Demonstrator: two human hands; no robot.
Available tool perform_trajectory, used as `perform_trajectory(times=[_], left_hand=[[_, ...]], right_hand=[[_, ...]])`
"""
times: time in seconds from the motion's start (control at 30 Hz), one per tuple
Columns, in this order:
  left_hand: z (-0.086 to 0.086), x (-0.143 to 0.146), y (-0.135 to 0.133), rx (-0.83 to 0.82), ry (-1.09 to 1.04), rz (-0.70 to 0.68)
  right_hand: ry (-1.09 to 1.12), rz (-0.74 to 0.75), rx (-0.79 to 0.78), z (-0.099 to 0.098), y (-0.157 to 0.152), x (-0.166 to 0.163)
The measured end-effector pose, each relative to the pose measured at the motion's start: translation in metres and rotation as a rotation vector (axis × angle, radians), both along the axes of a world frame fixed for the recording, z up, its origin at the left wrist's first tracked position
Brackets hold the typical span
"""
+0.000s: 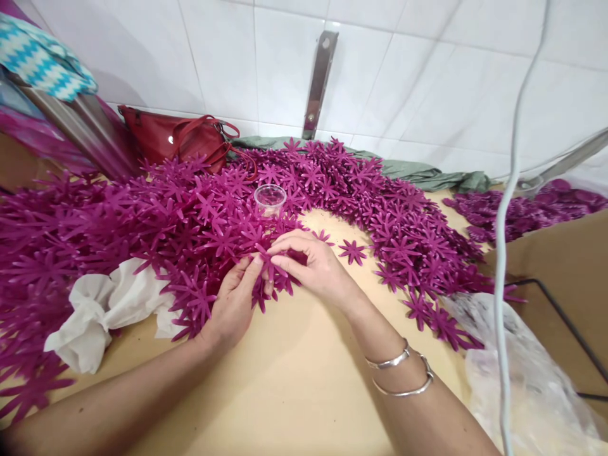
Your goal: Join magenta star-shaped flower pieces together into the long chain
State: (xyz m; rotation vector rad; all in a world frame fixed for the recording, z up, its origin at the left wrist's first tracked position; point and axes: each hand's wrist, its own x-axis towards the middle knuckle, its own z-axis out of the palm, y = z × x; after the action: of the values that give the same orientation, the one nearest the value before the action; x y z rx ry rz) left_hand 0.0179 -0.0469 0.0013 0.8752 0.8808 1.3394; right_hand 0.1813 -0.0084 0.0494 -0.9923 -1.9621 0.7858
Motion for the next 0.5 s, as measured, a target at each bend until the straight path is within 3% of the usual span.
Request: perform_trajectory(times=[0.2, 0.5], left_hand=[[0.003, 0.001, 0.000, 0.013, -0.052, 0.013], [0.004, 0.001, -0.001, -0.024, -0.017, 0.004]], right_hand=[[0.314, -0.118, -0.294, -0.014, 0.008, -0.001], [0.351, -0.323, -0.191, -0.020, 0.020, 0.017]])
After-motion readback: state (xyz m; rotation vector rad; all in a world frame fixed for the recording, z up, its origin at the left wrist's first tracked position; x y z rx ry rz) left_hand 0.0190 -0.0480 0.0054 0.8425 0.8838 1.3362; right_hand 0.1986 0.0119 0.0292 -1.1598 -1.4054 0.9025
